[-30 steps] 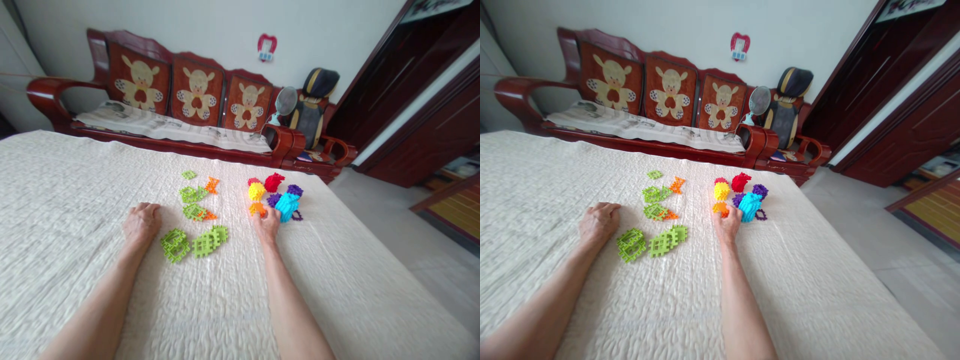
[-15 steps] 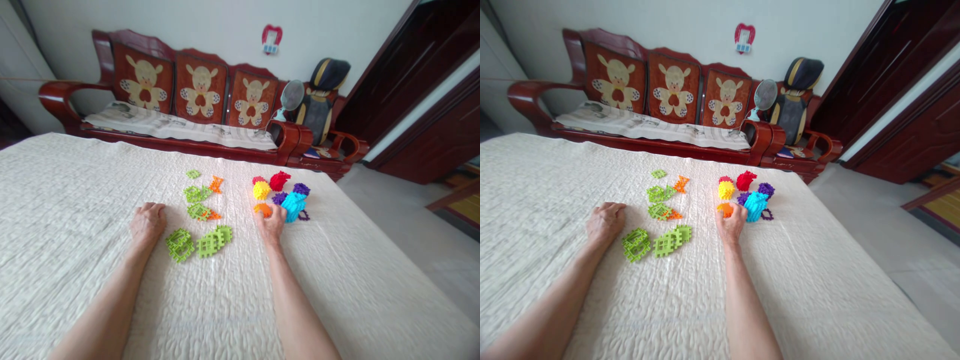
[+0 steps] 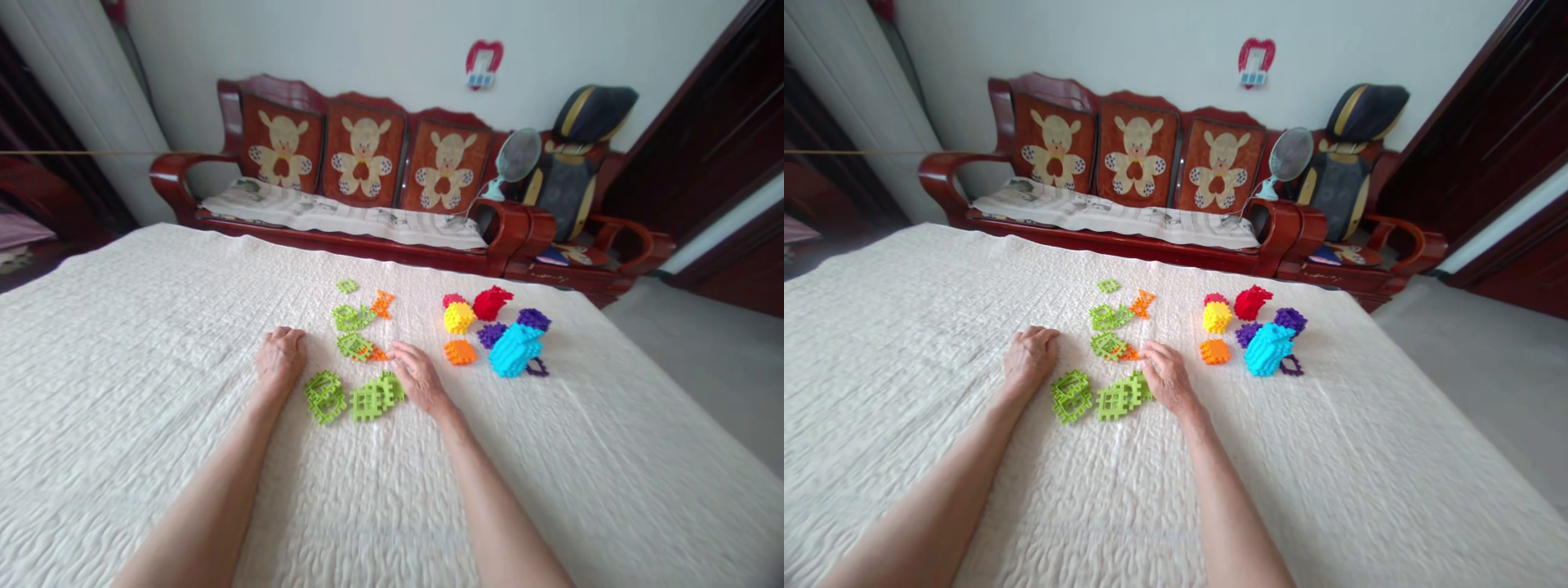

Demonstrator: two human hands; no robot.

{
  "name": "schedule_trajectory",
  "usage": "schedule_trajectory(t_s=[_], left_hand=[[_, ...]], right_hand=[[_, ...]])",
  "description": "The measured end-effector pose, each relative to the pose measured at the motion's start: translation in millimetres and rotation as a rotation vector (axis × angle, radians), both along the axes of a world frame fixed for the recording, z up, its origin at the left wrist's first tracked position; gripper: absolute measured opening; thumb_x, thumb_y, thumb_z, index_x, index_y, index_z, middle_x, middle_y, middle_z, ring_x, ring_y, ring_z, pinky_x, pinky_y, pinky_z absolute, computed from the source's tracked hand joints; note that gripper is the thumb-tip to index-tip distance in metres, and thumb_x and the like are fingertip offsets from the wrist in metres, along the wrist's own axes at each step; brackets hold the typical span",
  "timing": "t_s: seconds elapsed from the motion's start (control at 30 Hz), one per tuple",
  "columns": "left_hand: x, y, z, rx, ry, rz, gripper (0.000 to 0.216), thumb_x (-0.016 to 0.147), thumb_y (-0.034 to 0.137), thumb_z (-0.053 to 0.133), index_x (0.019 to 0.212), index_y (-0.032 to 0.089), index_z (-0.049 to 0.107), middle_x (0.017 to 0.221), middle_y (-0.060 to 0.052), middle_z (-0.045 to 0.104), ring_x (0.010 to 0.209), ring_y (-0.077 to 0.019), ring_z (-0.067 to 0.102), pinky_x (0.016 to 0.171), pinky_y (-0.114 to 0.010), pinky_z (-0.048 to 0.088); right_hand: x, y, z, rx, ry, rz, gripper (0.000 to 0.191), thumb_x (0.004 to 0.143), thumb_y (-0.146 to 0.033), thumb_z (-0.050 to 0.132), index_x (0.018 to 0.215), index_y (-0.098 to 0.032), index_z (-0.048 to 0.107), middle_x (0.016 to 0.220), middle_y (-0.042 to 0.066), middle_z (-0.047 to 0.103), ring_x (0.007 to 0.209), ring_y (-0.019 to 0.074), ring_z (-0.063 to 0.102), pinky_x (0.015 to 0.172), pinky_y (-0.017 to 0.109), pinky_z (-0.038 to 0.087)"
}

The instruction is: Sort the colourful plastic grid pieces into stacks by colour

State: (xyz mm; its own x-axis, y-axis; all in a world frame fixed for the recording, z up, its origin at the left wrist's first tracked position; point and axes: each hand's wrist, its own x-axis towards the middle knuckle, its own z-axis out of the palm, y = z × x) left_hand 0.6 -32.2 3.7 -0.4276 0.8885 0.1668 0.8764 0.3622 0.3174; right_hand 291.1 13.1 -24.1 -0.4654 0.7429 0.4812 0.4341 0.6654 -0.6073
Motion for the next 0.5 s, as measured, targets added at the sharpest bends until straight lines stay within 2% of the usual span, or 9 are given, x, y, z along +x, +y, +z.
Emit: schedule_trajectory(t_s=[0.17, 0.27, 0.4, 0.5], left_hand=[[1.0, -0.7, 1.0, -0.013, -0.005, 0.007, 0.045, 0.096, 0.026, 0.036, 0.121, 0.021, 0.074, 0.134, -0.012, 0.065, 0.118, -0.0314, 0.056, 0.096, -0.043, 0.049], [0.3, -0.5, -0.1, -0.002, 0.000, 0.008, 0.044, 0.096, 0.027, 0.038, 0.120, 0.021, 0.074, 0.132, -0.011, 0.066, 0.117, -0.0302, 0.056, 0.095, -0.041, 0.048], [-0.5, -0.1, -1.4, 0.012, 0.000, 0.011, 0.044, 0.095, 0.028, 0.037, 0.119, 0.022, 0.075, 0.133, -0.011, 0.065, 0.117, -0.0306, 0.056, 0.094, -0.041, 0.048], [-0.6, 0.0, -1.8, 0.002, -0.002, 0.012, 0.045, 0.095, 0.028, 0.037, 0.119, 0.022, 0.074, 0.133, -0.011, 0.065, 0.118, -0.0307, 0.056, 0.094, -0.041, 0.048]], right_hand=[[-8.1, -12.6, 6.5, 0.003, -0.226, -0.019, 0.032, 0.103, -0.038, 0.046, 0.113, -0.026, 0.074, 0.143, 0.010, 0.061, 0.136, 0.0269, 0.051, 0.110, 0.051, 0.038], [-9.8, -17.2, 9.7, 0.006, -0.309, -0.008, 0.032, 0.104, -0.038, 0.045, 0.117, -0.029, 0.073, 0.144, 0.007, 0.061, 0.137, 0.0281, 0.048, 0.109, 0.053, 0.036], [-9.2, -16.6, 9.9, 0.020, -0.263, 0.016, 0.028, 0.102, -0.035, 0.050, 0.114, -0.027, 0.074, 0.136, 0.008, 0.066, 0.133, 0.0276, 0.052, 0.108, 0.052, 0.038], [-7.7, -11.5, 6.2, 0.028, -0.103, 0.016, 0.022, 0.097, -0.033, 0.057, 0.101, -0.023, 0.076, 0.126, 0.010, 0.069, 0.121, 0.0247, 0.062, 0.104, 0.045, 0.046]])
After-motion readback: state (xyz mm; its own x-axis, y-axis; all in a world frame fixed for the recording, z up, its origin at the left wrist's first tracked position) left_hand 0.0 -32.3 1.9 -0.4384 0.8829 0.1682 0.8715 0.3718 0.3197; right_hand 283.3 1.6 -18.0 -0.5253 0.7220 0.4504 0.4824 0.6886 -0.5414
